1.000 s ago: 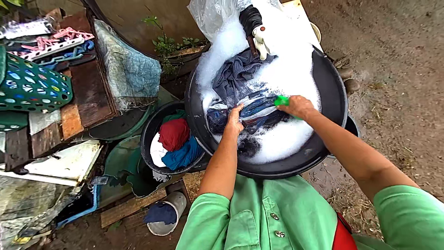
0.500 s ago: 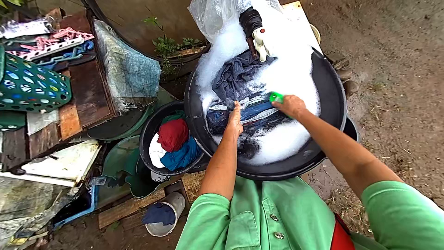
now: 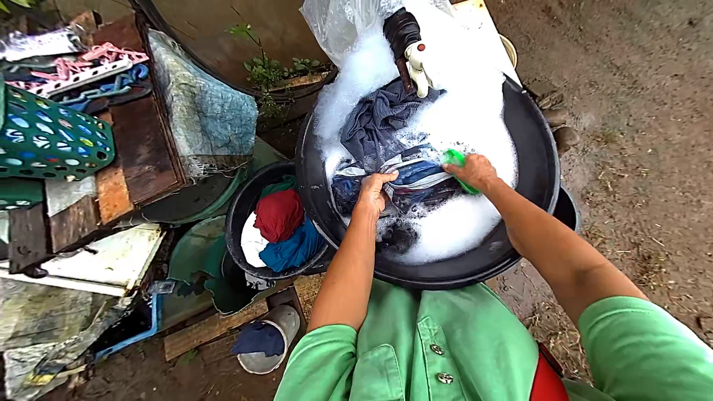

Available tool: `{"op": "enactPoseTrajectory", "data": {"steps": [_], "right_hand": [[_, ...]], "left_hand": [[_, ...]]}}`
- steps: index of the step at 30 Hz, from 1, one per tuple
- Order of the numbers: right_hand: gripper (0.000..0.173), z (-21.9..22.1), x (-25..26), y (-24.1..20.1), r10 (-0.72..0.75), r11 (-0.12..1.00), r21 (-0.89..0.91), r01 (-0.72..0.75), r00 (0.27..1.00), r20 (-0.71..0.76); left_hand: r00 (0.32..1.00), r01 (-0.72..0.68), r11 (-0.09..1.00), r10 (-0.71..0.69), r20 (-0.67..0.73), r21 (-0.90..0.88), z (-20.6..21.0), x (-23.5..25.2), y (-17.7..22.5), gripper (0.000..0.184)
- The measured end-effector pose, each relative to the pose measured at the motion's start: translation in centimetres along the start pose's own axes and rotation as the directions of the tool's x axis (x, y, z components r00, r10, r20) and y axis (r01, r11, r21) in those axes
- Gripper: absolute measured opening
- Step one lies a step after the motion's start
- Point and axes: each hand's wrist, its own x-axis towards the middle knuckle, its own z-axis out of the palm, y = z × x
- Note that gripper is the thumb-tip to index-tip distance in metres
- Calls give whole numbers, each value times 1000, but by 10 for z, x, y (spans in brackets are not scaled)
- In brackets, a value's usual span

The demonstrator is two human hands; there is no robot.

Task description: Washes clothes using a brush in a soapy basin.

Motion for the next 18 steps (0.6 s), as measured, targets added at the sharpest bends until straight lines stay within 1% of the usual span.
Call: {"op": "enactPoseTrajectory", "data": {"steps": [2,4,5,6,8,10,11,12,13,16,18], "right_hand": [[65,-3,-2,-1,36,998,53,-35,999,-17],[63,-8,-9,-13,-5,995,100,9,999,-48],[62,-9,-17,-24,-64,988,137,72,996,-69],[59,-7,-27,-38,-152,969,180,167,984,-95],[54,6,-53,-72,-351,900,236,366,930,-105],[56,29,-69,-97,-485,853,206,479,874,-24],[60,42,-65,-98,-499,858,158,489,866,27],[63,50,-54,-91,-475,877,115,467,878,61],[65,52,-40,-80,-425,905,62,421,902,80],[68,28,-12,-55,-250,962,-95,257,965,81],[67,10,-11,-55,-185,974,-121,192,981,64]], "left_hand": [[999,-49,999,49,-12,-23,-4,-4,2,32],[997,-74,993,74,2,-88,-5,0,-1,35],[997,-72,991,73,5,-115,-5,4,-4,36],[998,-61,989,63,7,-132,-4,8,-7,37],[1000,-24,990,24,-7,-139,-3,12,-13,40],[999,-35,983,32,-23,-181,0,11,-18,26],[999,-35,981,32,-18,-192,0,12,-19,30],[1000,-15,981,10,-28,-195,-2,12,-19,41],[999,10,983,-18,-45,-182,-2,11,-17,48],[997,58,983,-67,-45,-174,4,11,-15,49],[994,90,978,-99,-38,-186,4,11,-13,50]]}}
